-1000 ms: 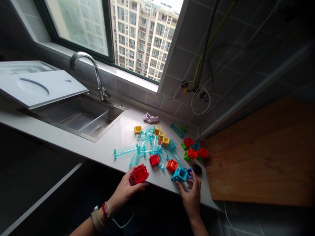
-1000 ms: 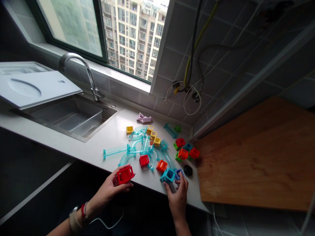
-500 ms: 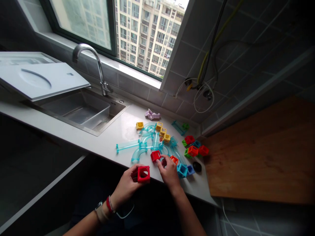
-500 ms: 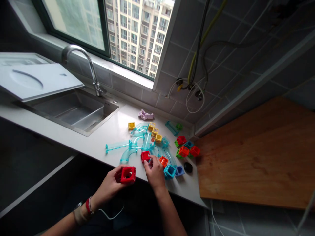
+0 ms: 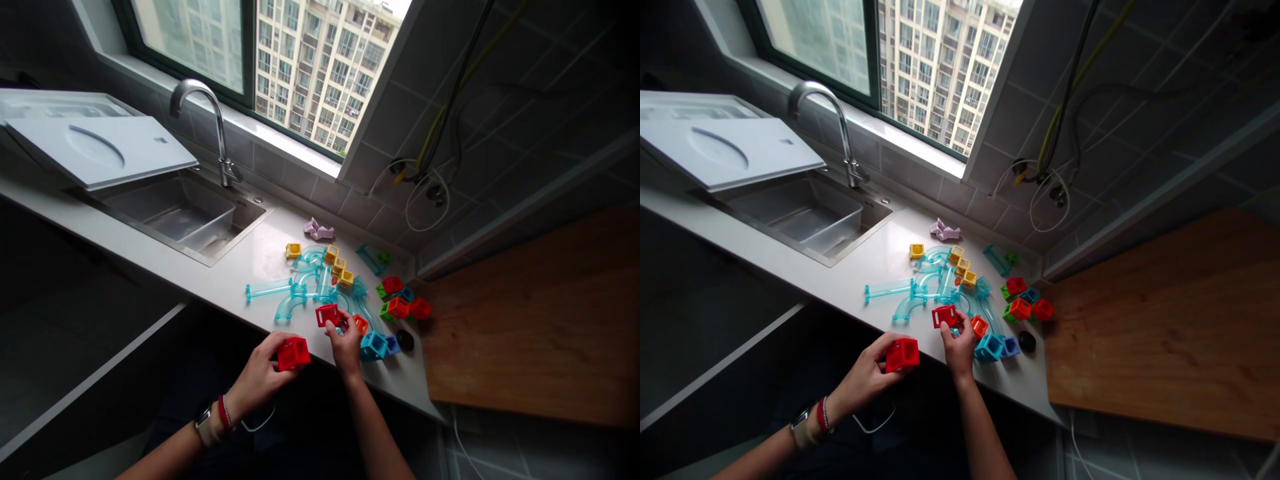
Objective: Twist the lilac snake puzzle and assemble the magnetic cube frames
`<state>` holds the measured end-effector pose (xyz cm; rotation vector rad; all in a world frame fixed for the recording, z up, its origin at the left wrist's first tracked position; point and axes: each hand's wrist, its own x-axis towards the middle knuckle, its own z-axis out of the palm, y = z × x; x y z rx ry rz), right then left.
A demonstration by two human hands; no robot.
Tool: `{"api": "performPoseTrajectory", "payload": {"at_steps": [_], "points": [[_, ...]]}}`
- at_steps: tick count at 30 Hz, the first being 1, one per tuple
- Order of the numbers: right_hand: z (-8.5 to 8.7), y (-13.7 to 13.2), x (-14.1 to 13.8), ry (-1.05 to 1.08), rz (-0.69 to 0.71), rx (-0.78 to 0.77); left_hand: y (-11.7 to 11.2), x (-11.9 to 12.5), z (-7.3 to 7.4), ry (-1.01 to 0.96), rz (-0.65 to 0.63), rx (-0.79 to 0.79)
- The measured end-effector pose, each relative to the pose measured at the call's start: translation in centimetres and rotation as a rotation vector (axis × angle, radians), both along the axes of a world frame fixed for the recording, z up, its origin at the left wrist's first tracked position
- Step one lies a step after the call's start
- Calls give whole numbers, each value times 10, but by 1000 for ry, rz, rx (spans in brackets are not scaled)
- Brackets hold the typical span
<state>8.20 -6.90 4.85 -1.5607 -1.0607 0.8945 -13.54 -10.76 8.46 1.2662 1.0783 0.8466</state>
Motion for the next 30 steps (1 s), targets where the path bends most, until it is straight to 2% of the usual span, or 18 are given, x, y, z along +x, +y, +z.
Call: {"api": "performPoseTrajectory", "payload": {"at_steps": [3,6,8,13,18,25,30], "points": [[13,-22,1,229,26,-7,-1,2,3,1,-3,27],[27,-48,2,593,111,-30,-2,4,5,-10,-34,41],[35,-63,1,738,176,-41,-3,6,8,3,-66,53],[42,-81,-2,697,260,-10,-5,12,24,53,-157,153],[37,-91,-8,730,353,-43,-7,14,34,97,-177,208],[31,-91,-3,683,317,-70,-11,11,30,142,-187,212],[34,-88,-13,599,300,-105,-10,13,21,276,-170,303]]}}
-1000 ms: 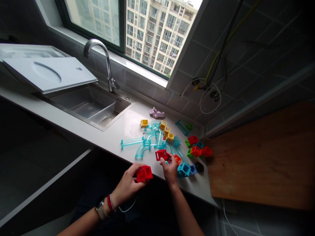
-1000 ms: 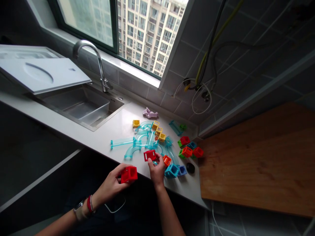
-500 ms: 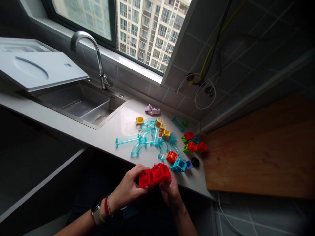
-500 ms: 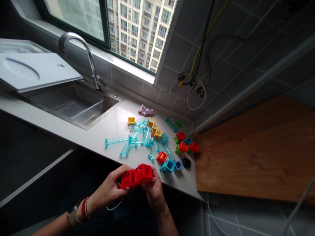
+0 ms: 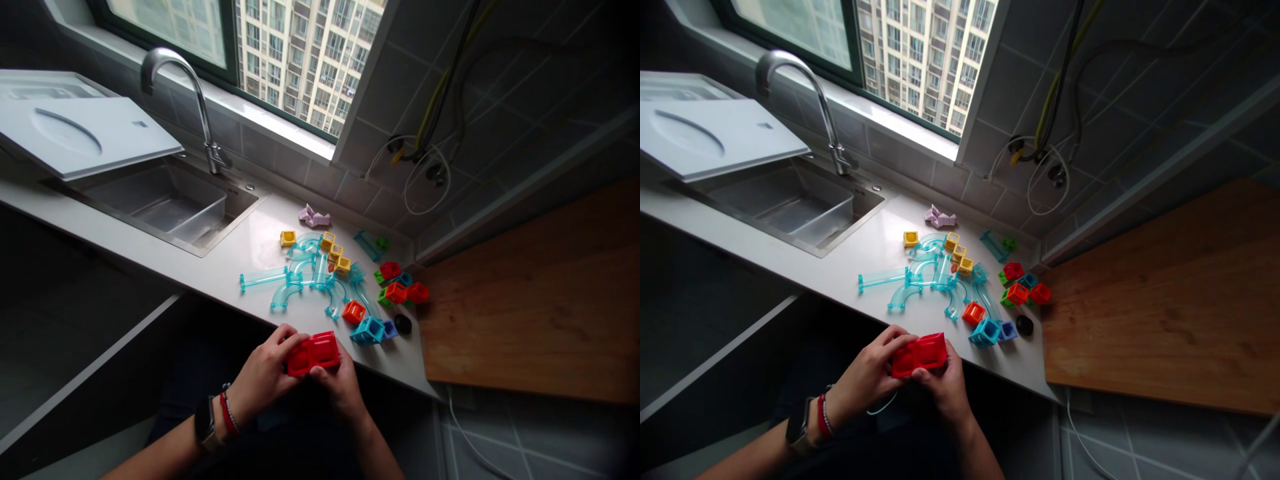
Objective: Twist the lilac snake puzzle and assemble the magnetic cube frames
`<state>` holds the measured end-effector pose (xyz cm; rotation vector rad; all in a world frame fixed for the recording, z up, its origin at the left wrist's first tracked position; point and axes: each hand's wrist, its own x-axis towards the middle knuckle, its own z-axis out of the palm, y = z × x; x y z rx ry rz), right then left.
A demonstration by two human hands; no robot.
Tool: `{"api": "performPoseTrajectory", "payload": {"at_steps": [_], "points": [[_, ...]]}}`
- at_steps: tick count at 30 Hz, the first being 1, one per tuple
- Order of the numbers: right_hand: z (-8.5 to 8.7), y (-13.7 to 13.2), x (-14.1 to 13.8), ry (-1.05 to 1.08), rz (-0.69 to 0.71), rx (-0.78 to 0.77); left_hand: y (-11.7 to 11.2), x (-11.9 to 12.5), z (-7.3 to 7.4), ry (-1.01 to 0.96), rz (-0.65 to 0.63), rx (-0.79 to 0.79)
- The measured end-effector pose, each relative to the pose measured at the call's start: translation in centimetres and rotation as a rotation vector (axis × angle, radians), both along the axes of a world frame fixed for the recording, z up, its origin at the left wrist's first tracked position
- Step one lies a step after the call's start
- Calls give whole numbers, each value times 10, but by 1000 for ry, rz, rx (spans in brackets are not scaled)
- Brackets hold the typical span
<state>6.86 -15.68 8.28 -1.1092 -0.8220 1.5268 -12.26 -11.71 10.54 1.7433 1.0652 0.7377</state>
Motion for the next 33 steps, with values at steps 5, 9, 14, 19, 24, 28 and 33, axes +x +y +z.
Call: {"api": "performPoseTrajectory", "payload": {"at_steps": [5,9,14,19,24,28,33], "points": [[5,0,-10,-11,-26,-5,0,0,-8,42,10,22],[10,-1,-9,-19,-14,-17,-1,0,-9,59,-4,29],[13,-4,-11,-8,-43,-29,-2,1,-11,69,12,-3],[12,-8,-13,-25,-53,-50,-4,2,-14,51,14,-17],[6,-14,-14,-29,-94,-54,-7,2,-15,56,0,-22],[8,-16,-13,-60,-80,-49,-7,2,-11,60,-9,-37],[15,-20,-10,-107,-34,-16,-7,1,-3,5,-118,-10]]}}
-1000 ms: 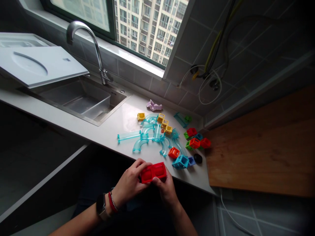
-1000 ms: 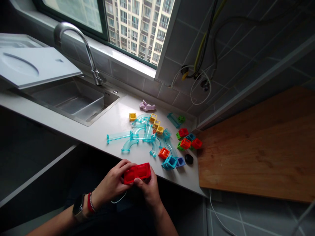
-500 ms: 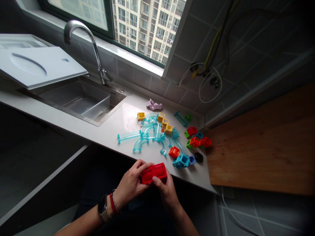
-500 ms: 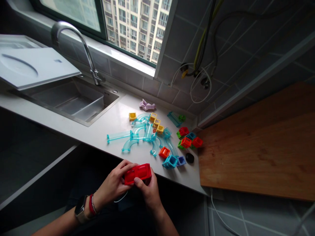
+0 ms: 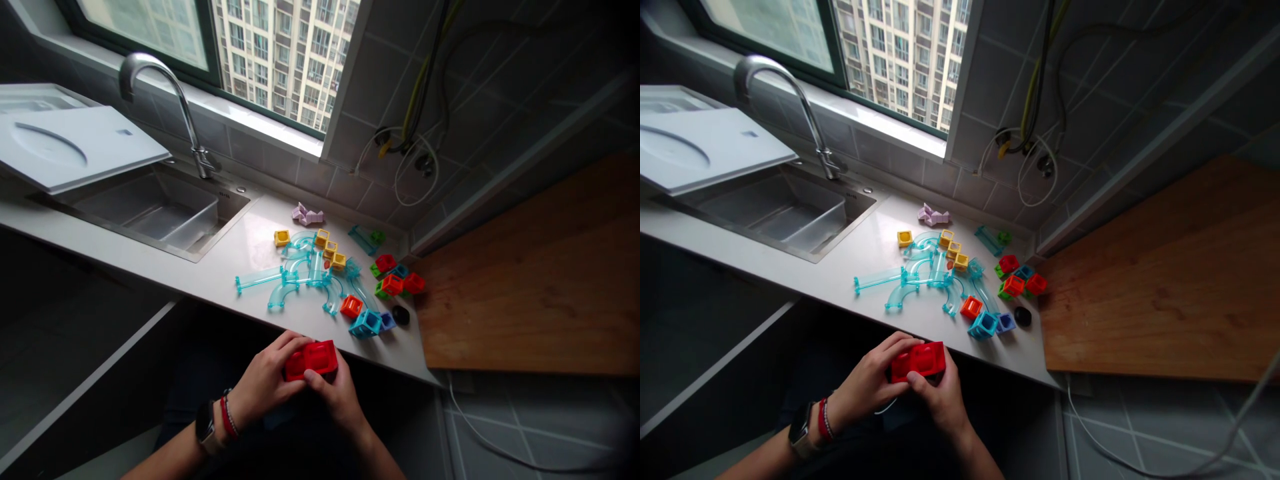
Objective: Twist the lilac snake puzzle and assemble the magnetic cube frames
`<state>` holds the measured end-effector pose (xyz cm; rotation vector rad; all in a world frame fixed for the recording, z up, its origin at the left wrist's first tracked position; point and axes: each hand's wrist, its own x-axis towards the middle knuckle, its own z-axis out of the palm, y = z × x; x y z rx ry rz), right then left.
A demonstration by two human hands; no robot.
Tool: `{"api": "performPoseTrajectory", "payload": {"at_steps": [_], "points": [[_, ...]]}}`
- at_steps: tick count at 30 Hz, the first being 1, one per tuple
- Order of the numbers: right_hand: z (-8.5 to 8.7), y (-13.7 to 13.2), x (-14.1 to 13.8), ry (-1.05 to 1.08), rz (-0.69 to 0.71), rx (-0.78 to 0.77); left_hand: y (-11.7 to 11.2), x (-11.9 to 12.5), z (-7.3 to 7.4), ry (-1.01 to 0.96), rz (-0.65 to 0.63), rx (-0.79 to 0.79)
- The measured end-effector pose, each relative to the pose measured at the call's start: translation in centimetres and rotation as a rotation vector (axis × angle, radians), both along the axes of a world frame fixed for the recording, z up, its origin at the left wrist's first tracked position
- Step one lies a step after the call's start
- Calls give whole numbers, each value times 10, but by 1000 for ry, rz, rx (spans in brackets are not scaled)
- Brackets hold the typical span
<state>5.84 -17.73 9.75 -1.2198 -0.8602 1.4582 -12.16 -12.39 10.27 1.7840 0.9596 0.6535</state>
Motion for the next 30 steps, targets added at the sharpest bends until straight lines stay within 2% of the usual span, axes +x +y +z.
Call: {"api": "performPoseTrajectory", "payload": {"at_steps": [4,7,9,14,17,20,24,27,30], "points": [[-7,-11,2,41,7,30,-2,0,4,-44,-31,-22],[-12,-19,7,44,-58,75,-4,3,8,-100,-27,-115],[-12,-23,12,-19,-81,112,-7,5,11,-117,-33,-198],[-7,-34,28,-160,-16,199,-22,12,14,-130,-66,-343],[-12,-44,34,-211,-13,227,-33,17,12,-159,-127,-410],[-19,-54,41,-344,13,307,-45,24,14,-86,-173,-360],[-29,-60,55,-472,25,511,-57,40,25,51,-115,-194],[-31,-51,71,-483,29,648,-63,52,31,80,-47,-113],[-23,-34,93,-508,137,732,-66,58,28,55,41,-98]]}}
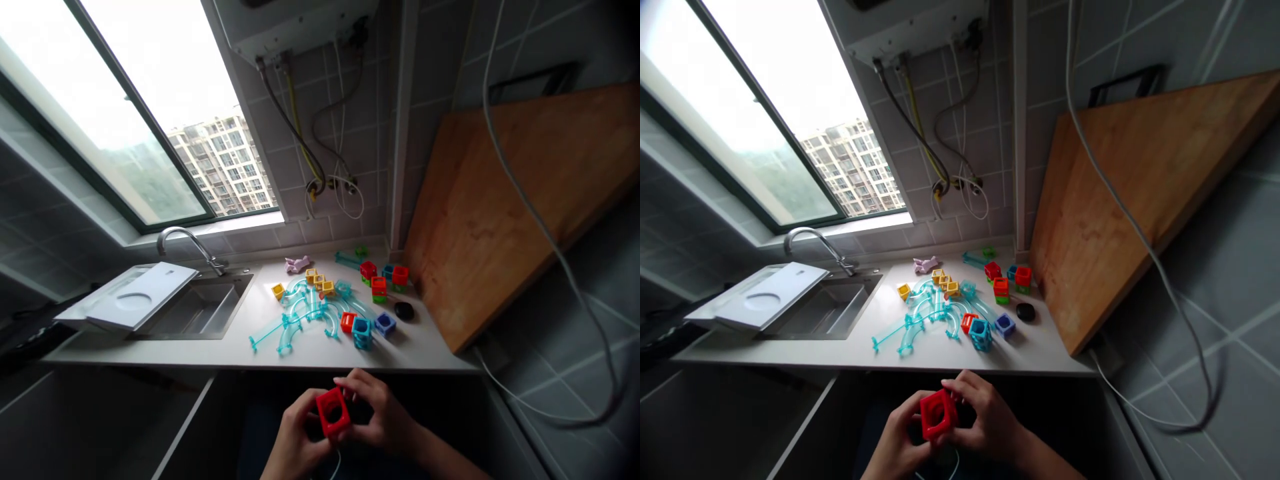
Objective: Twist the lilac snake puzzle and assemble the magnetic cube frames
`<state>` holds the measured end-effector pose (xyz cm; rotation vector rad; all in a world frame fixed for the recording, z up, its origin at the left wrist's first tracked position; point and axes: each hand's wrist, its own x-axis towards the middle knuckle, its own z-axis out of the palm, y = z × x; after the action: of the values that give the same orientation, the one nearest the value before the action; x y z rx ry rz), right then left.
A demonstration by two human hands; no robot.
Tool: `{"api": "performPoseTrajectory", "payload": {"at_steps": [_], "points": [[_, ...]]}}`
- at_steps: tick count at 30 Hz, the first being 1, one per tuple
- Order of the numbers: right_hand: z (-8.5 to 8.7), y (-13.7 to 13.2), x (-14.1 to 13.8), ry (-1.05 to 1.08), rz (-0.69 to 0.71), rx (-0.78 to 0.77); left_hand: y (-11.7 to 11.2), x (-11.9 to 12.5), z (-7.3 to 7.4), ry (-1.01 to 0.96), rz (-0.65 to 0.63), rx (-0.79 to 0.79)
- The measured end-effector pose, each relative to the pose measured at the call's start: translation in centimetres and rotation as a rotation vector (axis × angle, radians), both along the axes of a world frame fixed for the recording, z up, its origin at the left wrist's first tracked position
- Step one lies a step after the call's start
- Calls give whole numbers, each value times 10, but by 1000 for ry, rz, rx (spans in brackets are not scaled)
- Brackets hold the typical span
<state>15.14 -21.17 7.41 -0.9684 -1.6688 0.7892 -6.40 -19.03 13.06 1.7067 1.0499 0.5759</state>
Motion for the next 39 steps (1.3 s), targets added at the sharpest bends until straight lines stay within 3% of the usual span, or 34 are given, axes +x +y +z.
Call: {"api": "performPoseTrajectory", "payload": {"at_steps": [6,13,18,21,23,27,29,31,33,35,39], "points": [[29,21,44,-209,196,-116,-14,0,-15,-153,146,-117],[42,21,61,-204,362,-208,-23,35,-1,-179,147,-170],[54,14,67,-162,272,-217,-17,44,-3,-142,52,-177],[62,6,75,-128,181,-128,-7,45,-1,-52,-21,-26],[66,4,82,-21,129,-62,5,48,9,37,-107,118],[68,6,101,191,-7,-6,51,66,48,162,-325,277],[65,9,108,295,-58,-59,87,85,65,52,-305,245],[58,10,112,461,-103,-158,129,113,73,-42,-180,260],[47,9,111,677,-181,-251,173,147,70,116,-107,333],[36,8,109,856,-262,-313,215,184,58,201,-97,359],[24,5,111,984,-346,-325,286,249,28,391,-59,381]]}}
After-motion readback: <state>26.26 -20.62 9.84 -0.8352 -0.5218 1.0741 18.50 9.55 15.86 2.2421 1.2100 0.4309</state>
